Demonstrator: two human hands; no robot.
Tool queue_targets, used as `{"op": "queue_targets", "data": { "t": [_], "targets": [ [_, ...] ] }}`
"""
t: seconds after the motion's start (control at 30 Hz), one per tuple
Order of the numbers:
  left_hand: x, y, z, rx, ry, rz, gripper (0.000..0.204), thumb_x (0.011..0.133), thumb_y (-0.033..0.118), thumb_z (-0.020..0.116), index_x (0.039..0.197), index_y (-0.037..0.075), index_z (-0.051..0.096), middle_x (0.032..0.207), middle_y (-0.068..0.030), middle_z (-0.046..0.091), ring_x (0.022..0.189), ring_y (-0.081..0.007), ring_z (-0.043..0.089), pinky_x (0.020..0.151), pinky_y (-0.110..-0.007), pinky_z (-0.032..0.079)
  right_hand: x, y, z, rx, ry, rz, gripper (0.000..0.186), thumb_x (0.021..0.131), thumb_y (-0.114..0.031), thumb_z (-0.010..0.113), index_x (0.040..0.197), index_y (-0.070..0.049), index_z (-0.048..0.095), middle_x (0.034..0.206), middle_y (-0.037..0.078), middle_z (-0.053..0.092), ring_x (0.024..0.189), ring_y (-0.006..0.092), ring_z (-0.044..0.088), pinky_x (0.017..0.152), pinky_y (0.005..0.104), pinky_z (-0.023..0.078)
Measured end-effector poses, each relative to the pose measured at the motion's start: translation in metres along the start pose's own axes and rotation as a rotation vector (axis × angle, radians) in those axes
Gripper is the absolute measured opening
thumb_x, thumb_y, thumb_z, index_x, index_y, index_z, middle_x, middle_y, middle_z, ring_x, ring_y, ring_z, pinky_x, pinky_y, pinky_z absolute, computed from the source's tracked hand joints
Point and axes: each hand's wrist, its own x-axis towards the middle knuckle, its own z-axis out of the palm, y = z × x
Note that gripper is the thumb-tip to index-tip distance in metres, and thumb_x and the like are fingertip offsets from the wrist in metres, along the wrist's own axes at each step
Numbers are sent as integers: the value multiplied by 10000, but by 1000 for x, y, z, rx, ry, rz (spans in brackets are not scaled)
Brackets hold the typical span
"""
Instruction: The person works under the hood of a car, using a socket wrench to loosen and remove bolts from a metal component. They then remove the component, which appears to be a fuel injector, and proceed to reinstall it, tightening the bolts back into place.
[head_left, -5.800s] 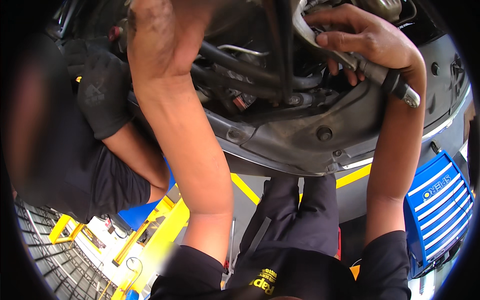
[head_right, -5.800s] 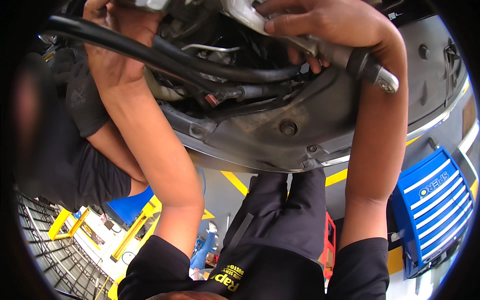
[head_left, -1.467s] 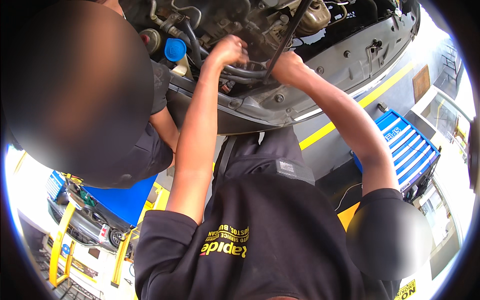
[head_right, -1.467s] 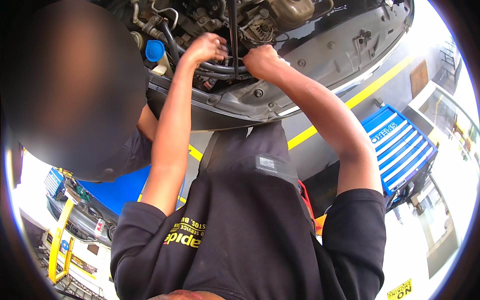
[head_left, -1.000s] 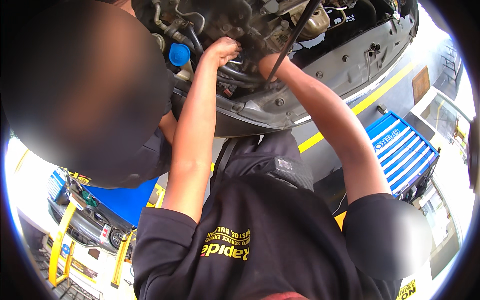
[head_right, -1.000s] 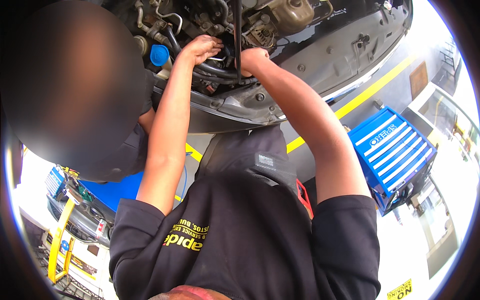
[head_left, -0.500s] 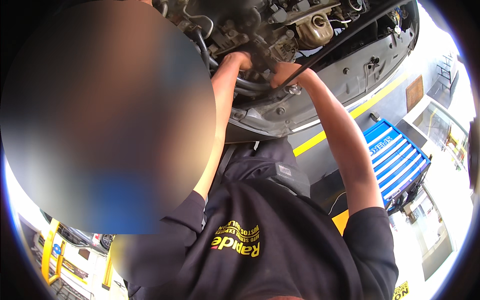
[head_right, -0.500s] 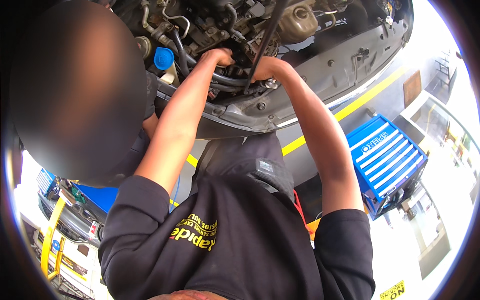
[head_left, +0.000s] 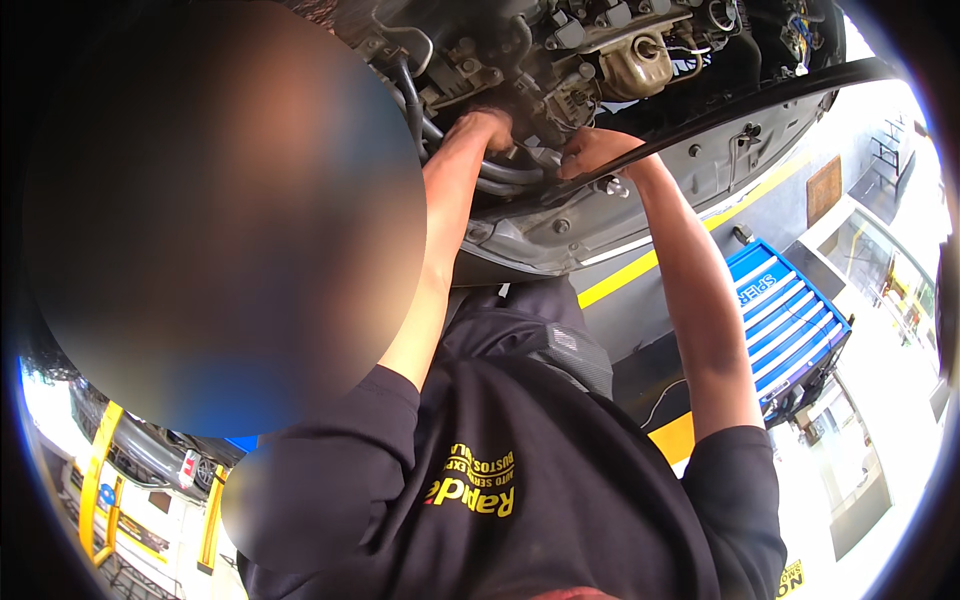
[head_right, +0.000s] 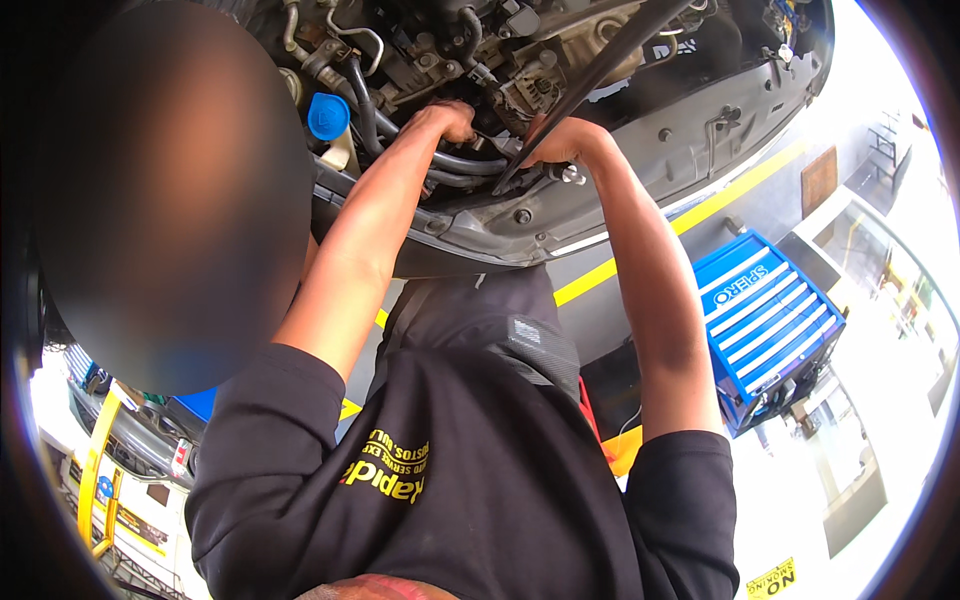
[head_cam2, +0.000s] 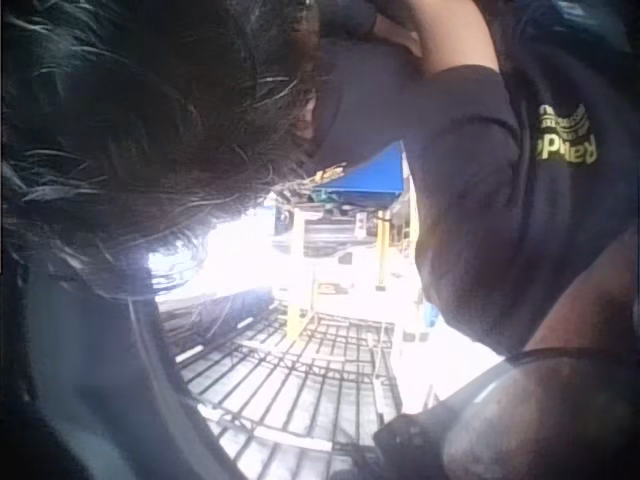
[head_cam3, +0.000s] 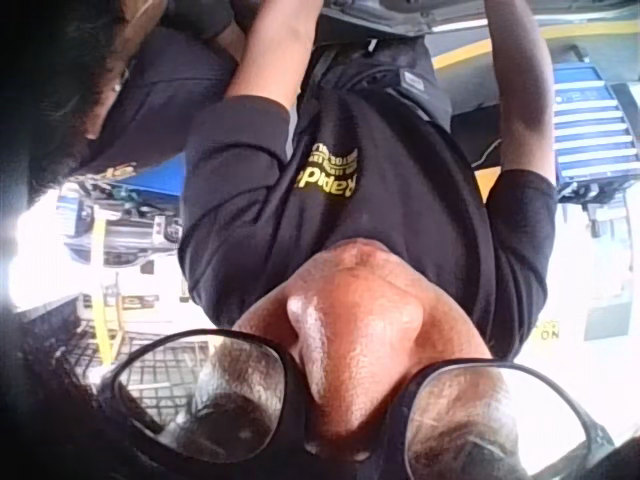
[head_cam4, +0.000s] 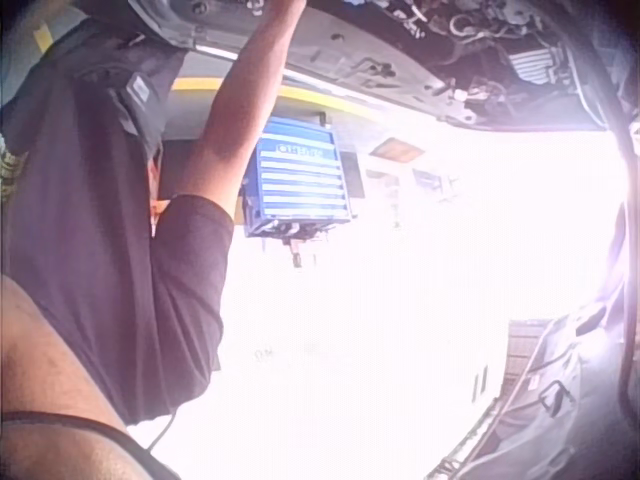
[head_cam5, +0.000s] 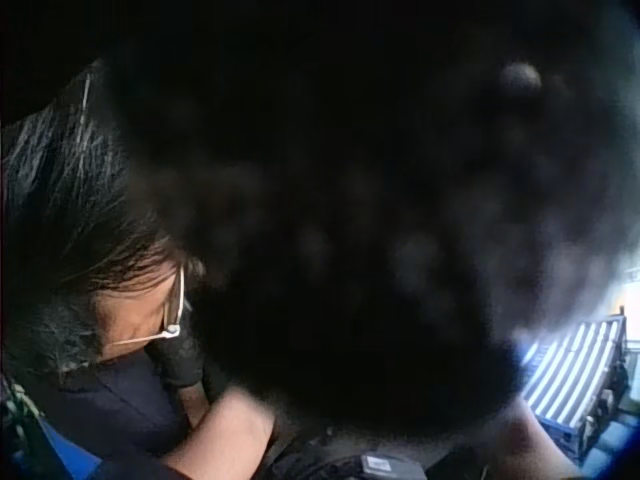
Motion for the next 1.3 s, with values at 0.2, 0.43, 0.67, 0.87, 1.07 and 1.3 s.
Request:
{"op": "queue_targets", "data": {
  "t": [0.2, 0.43, 0.67, 0.87, 1.07, 1.3],
  "targets": [
    [-26, 18, -10, 58, 57, -48, 476, 937, 327, 753, 1341, 79, 711, 1441, -180, 643, 1339, -352, 613, 1080, -480, 527, 33, -33, 28, -169, 59, 60, 392, 739, -264, 732, 914, 86, 760, 1012, 295, 736, 954, 412, 720, 809, 447, 570],
    [46, -14, 21, 34, -14, -149, 483, 889, 270, 814, 1349, 153, 726, 1478, -129, 628, 1395, -333, 572, 1102, -496, 519, 40, -43, 9, 114, 39, 169, 409, 754, -243, 767, 1031, 58, 769, 1031, 190, 776, 957, 273, 742, 792, 406, 559],
    [57, 7, 10, -55, 10, -222, 503, 832, 263, 855, 1307, 137, 744, 1429, -107, 665, 1338, -299, 617, 1082, -456, 532, 63, -47, 29, 205, 160, 247, 490, 722, -334, 794, 1016, 58, 782, 1148, 298, 734, 1138, 403, 715, 932, 432, 570],
    [57, 6, 1, -104, -35, -265, 522, 783, 256, 891, 1270, 123, 759, 1388, -89, 697, 1288, -270, 655, 1066, -422, 543, 62, -56, 31, 279, 245, 334, 497, 764, -365, 764, 1011, 66, 774, 1138, 311, 726, 1156, 410, 704, 934, 436, 567],
    [46, -6, -2, -140, -203, -193, 649, 834, 471, 861, 1368, 134, 708, 1461, -121, 647, 1284, -326, 653, 1051, -467, 544, 8, 7, 33, 357, 185, 95, 460, 798, -358, 790, 1006, 52, 794, 851, 136, 756, 809, 217, 693, 772, 353, 530],
    [2, 5, -9, -89, -181, -54, 704, 835, 516, 842, 1366, 77, 694, 1449, -146, 651, 1304, -349, 636, 1043, -483, 534, -43, 6, -6, 341, 67, 75, 443, 817, -369, 794, 1043, 11, 813, 784, 96, 724, 754, 169, 659, 712, 340, 509]
  ]
}}
